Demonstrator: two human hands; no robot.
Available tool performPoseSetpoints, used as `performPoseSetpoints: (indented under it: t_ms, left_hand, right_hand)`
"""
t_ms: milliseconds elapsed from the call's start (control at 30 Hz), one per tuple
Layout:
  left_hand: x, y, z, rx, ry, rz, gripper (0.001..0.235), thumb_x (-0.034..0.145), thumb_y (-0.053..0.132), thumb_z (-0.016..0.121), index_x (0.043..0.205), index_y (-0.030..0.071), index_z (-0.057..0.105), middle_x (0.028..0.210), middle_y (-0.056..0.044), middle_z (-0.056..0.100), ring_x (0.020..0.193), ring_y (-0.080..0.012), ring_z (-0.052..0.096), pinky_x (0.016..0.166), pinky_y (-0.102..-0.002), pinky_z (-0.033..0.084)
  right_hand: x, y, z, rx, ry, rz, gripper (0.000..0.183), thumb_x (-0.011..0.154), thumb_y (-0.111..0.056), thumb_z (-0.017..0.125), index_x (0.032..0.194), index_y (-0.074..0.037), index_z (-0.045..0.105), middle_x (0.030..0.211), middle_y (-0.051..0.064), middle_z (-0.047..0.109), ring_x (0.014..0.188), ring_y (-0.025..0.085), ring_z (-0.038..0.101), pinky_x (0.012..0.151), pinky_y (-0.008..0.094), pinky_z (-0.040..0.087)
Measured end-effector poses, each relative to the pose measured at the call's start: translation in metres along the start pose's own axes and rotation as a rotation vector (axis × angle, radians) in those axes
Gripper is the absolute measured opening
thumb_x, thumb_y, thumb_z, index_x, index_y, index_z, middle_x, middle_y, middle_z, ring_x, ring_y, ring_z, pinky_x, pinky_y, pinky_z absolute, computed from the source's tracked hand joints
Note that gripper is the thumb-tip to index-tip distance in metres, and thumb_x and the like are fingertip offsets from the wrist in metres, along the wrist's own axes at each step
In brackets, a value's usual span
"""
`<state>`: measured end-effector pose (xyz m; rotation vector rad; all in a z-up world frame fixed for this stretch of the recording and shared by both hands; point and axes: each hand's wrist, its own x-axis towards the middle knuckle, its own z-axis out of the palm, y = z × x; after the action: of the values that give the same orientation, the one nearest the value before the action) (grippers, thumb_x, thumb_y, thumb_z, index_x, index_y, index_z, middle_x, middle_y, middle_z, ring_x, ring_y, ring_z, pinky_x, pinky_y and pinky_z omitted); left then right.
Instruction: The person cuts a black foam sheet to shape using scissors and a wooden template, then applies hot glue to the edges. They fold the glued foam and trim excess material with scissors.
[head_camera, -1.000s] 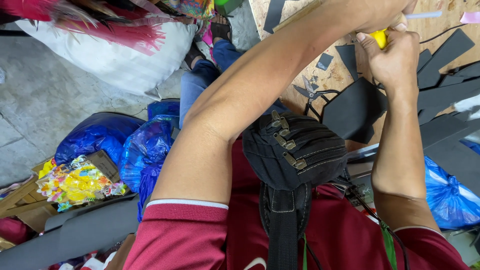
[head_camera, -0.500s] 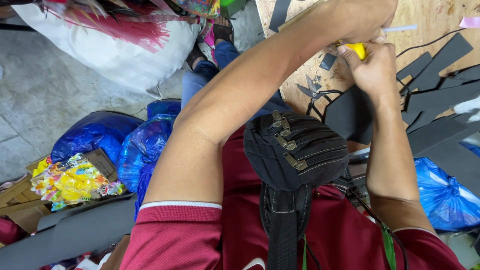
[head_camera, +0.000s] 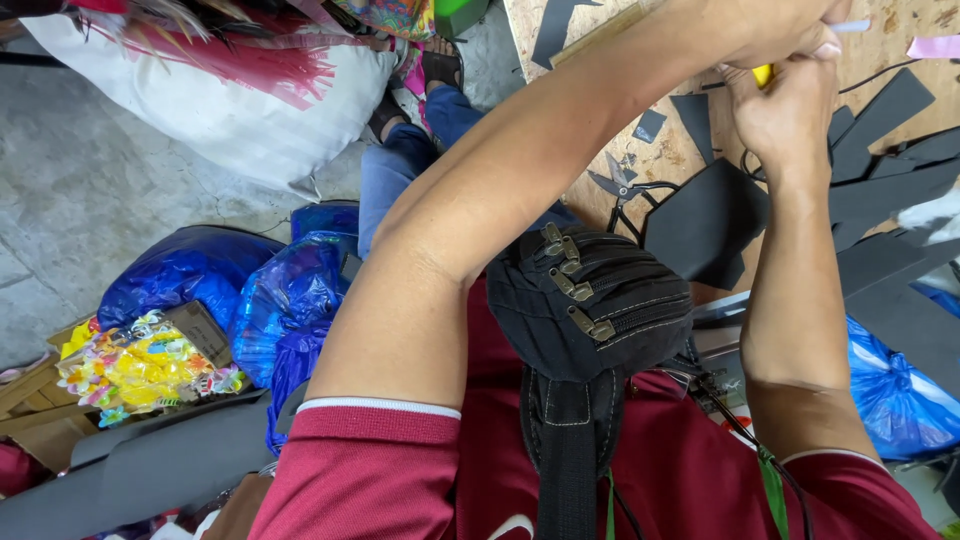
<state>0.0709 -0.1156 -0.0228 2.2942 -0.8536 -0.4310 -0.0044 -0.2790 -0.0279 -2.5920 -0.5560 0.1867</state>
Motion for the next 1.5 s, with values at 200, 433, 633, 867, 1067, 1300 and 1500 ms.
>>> performPoseSetpoints:
  t_ms: [200, 433, 633, 867, 1067, 1300, 1500]
  left_hand:
    - [-0.006, -0.009, 0.003, -0.113, 0.008, -0.032, 0.03, 0.112, 0.052, 0.064, 0.102, 0.027, 0.077, 0.074, 0.007, 0.068, 0.063, -0.0169, 0.057, 0.056, -0.043, 0.043]
    - [-0.009, -0.014, 0.009, -0.25, 0.028, -0.066, 0.024, 0.109, 0.049, 0.068, 0.099, 0.029, 0.077, 0.075, 0.01, 0.069, 0.065, -0.0126, 0.06, 0.057, -0.038, 0.046]
    - [-0.003, -0.016, 0.016, -0.359, 0.051, -0.083, 0.02, 0.107, 0.046, 0.07, 0.096, 0.031, 0.077, 0.076, 0.012, 0.071, 0.066, -0.0092, 0.062, 0.058, -0.035, 0.048]
    - [-0.026, -0.014, 0.0, -0.419, 0.052, -0.154, 0.021, 0.106, 0.044, 0.076, 0.09, 0.032, 0.071, 0.076, 0.01, 0.069, 0.065, -0.0099, 0.061, 0.054, -0.035, 0.053]
    - [-0.041, -0.021, 0.002, -0.408, -0.003, -0.103, 0.05, 0.122, 0.037, 0.08, 0.079, 0.028, 0.055, 0.068, 0.011, 0.046, 0.061, -0.0094, 0.041, 0.057, -0.033, 0.031]
    - [-0.078, -0.011, -0.025, -0.362, -0.028, -0.146, 0.068, 0.129, 0.031, 0.084, 0.076, 0.025, 0.042, 0.071, 0.007, 0.026, 0.064, -0.0148, 0.024, 0.06, -0.036, 0.023]
    - [-0.082, -0.026, -0.012, -0.403, -0.001, -0.102, 0.06, 0.121, 0.03, 0.087, 0.07, 0.024, 0.056, 0.069, 0.011, 0.047, 0.063, -0.0068, 0.039, 0.056, -0.031, 0.033]
  right_hand:
    - [-0.003, 0.009, 0.006, 0.002, -0.051, 0.128, 0.062, 0.138, -0.027, 0.098, 0.093, -0.001, 0.065, 0.081, 0.009, 0.055, 0.069, 0.027, 0.045, 0.06, 0.046, 0.034]
    - [-0.007, 0.005, 0.007, -0.052, -0.031, 0.063, 0.057, 0.136, -0.034, 0.092, 0.098, 0.001, 0.068, 0.088, 0.013, 0.062, 0.074, 0.032, 0.053, 0.061, 0.048, 0.038]
    - [-0.006, 0.008, 0.006, -0.091, 0.004, 0.107, 0.065, 0.137, -0.036, 0.09, 0.093, 0.0, 0.059, 0.081, 0.013, 0.054, 0.068, 0.03, 0.047, 0.058, 0.049, 0.034]
    - [-0.007, -0.005, 0.011, 0.002, -0.063, 0.088, 0.06, 0.135, -0.038, 0.089, 0.097, 0.002, 0.066, 0.088, 0.014, 0.061, 0.073, 0.032, 0.051, 0.061, 0.048, 0.037]
    - [-0.009, -0.032, 0.011, 0.036, -0.119, 0.181, 0.038, 0.127, -0.028, 0.089, 0.105, -0.002, 0.071, 0.08, 0.008, 0.058, 0.066, 0.026, 0.045, 0.058, 0.046, 0.036]
    - [-0.01, -0.061, 0.011, 0.034, -0.174, 0.237, 0.031, 0.122, -0.029, 0.085, 0.11, -0.002, 0.073, 0.09, 0.012, 0.068, 0.07, 0.029, 0.057, 0.06, 0.048, 0.044]
    - [-0.01, -0.081, 0.018, 0.133, -0.206, 0.302, 0.031, 0.121, -0.025, 0.087, 0.103, -0.006, 0.071, 0.085, 0.006, 0.068, 0.066, 0.022, 0.056, 0.057, 0.042, 0.047]
